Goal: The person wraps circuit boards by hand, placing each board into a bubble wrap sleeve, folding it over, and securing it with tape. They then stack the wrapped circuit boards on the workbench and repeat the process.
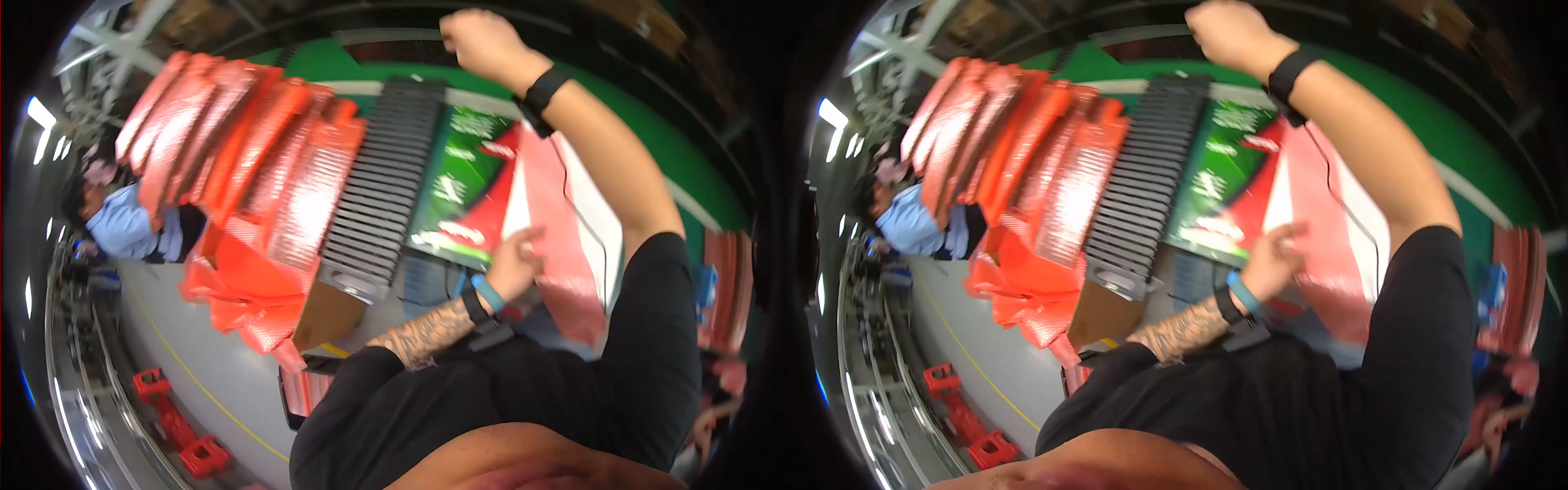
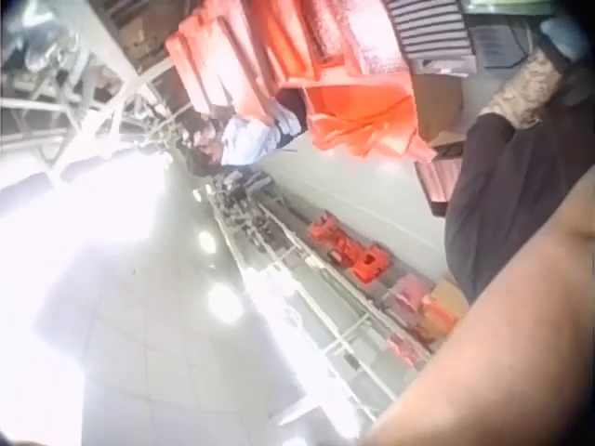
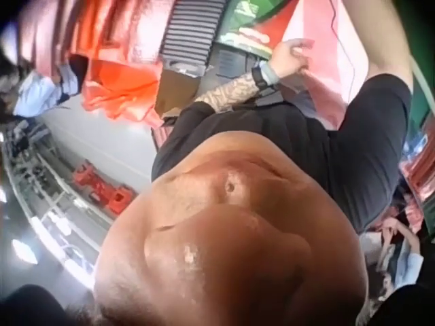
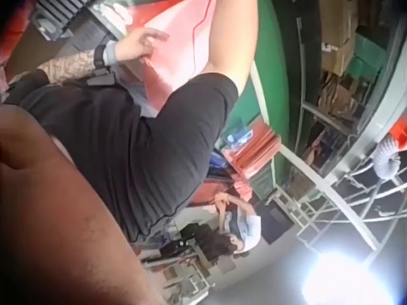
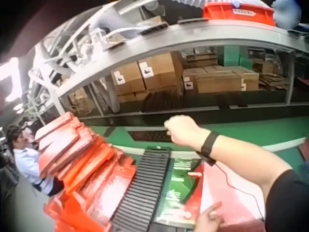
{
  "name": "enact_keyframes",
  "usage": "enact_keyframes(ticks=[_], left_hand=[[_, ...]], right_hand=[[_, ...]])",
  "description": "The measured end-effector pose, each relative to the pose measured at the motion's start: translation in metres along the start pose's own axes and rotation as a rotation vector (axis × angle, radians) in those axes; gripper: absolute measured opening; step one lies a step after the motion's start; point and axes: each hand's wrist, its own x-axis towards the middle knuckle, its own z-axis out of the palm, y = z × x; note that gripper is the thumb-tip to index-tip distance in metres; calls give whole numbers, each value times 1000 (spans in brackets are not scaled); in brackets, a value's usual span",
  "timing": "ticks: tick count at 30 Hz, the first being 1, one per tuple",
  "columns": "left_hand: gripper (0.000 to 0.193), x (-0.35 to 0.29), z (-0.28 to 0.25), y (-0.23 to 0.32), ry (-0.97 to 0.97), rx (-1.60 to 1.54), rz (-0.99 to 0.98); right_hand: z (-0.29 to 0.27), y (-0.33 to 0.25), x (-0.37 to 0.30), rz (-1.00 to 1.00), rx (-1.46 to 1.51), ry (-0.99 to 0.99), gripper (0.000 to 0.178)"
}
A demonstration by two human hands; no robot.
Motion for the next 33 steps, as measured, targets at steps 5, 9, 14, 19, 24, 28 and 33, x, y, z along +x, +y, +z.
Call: enact_keyframes(ticks=[5,9,14,19,24,28,33], left_hand=[[50,-5,-10,5,20,-146,11],[49,-9,-3,7,-21,-263,-22],[49,-19,5,18,2,-246,-63],[42,-15,11,17,69,-242,-39],[34,-13,10,13,57,-214,-27],[33,-15,9,17,56,-218,-31],[30,-16,7,16,52,-210,-24]], right_hand=[[-79,61,-159,405,690,22,19],[-85,38,-293,839,1210,58,45],[-40,-2,-345,975,1480,6,61],[-21,-11,-340,963,1529,14,60],[-17,-7,-337,946,1519,-13,58],[-21,-8,-332,924,1537,-30,58],[-11,-2,-333,907,1505,-90,58]])
